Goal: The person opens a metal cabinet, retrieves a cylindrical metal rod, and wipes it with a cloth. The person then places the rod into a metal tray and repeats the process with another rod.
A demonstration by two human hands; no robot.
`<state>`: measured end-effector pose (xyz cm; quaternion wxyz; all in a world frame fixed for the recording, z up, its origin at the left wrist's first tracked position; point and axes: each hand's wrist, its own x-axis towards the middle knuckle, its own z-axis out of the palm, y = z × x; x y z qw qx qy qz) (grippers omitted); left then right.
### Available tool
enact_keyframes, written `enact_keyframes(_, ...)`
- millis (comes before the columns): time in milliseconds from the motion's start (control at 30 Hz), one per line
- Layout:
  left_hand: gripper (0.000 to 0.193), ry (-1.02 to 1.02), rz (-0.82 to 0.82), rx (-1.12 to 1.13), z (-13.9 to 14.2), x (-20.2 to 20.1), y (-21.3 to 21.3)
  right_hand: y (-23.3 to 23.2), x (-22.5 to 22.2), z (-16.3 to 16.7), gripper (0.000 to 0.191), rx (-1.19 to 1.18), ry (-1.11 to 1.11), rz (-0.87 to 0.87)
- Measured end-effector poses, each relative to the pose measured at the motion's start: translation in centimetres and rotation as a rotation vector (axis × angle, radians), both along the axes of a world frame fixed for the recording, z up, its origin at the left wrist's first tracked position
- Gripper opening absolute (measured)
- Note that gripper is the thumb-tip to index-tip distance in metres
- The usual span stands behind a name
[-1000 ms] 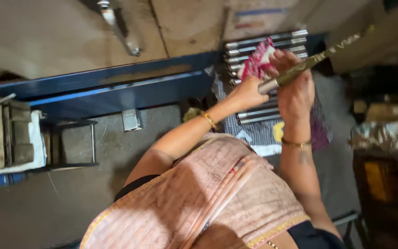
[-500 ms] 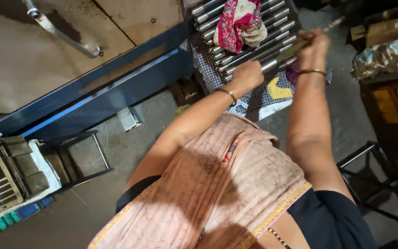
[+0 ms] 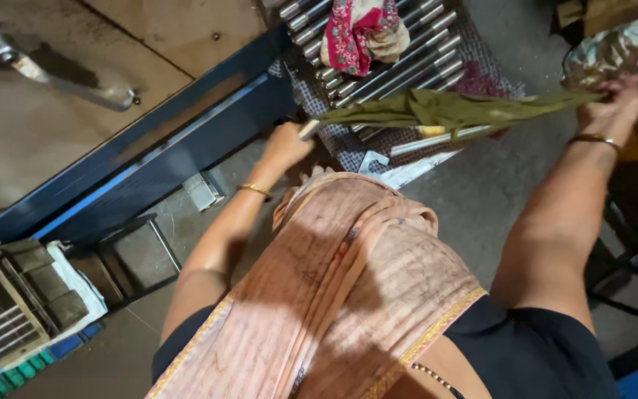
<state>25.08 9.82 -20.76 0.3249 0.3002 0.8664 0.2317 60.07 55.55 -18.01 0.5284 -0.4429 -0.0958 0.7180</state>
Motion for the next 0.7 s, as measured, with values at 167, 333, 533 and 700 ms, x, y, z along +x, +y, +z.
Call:
enact_keyframes(167, 0.024, 0.045, 0.116, 0.102, -1.9, -1.8, -3.0, -2.9, -3.7, -4.1, 0.029, 0.040, -0.228, 0.138)
enact_keyframes(333, 0.026, 0.039, 0.226, 0.245, -1.6, -2.6, -4.2, -4.6, -7.3, -6.0, 0.032, 0.043, -0.282, 0.040)
enact_keyframes(533, 0.022, 0.059, 0.107, 0.363, -0.4, -0.9, -3.3, -3.5, -9.7, -6.4, 0.034, -0.029, -0.188, 0.112)
enact_keyframes(700, 0.020, 0.004, 0.016, 0.558, 0.6, 0.2, -0.9, -6.3, -10.4, -6.1, 0.044, -0.124, -0.359, 0.364)
